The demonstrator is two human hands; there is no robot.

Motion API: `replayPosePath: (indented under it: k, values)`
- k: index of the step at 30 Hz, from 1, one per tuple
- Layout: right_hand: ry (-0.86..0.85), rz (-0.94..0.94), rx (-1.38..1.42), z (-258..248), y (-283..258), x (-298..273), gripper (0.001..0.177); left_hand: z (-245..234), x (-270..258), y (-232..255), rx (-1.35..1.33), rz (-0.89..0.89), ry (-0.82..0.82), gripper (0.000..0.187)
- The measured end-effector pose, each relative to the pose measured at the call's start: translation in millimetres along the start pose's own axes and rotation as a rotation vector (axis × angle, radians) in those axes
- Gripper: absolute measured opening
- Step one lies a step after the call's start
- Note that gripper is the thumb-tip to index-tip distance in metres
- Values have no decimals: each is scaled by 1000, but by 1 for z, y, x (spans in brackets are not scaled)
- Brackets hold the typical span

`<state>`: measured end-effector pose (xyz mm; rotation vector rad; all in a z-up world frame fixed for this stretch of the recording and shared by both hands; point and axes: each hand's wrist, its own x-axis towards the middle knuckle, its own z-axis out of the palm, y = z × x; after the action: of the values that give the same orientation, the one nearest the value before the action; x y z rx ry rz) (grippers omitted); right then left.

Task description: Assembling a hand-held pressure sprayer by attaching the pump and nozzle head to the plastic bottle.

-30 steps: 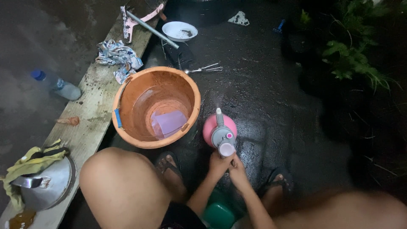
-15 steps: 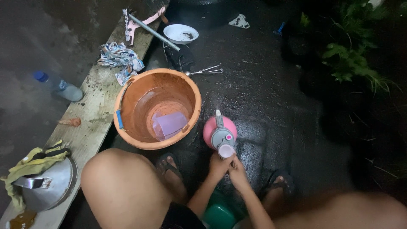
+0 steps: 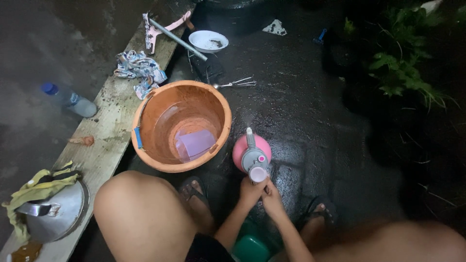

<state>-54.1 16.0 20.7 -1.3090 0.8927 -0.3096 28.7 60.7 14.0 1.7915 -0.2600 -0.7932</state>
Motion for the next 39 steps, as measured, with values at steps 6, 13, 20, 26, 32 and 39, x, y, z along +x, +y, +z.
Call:
replayPosePath:
  k: [6, 13, 20, 26, 32, 39]
  values:
    - [4, -9, 70, -1, 17, 7, 59, -3, -2, 7, -28, -81, -27, 32]
    - [-4, 46, 84, 2, -2, 0, 56, -4, -1, 9, 10, -117, -27, 36]
    - [-3, 79, -18, 3, -17, -6, 58, -2, 2, 1, -9, -59, -53, 32]
    - [-13, 31, 1, 2, -5, -3, 58, -2, 2, 1, 72, -114, -27, 39]
    - [-22, 40, 37, 2, -2, -1, 56, -2, 3, 0, 18, -55, -15, 33]
    - [-16, -72, 51, -2, 26, 12, 55, -2, 0, 3, -9, -26, -2, 31]
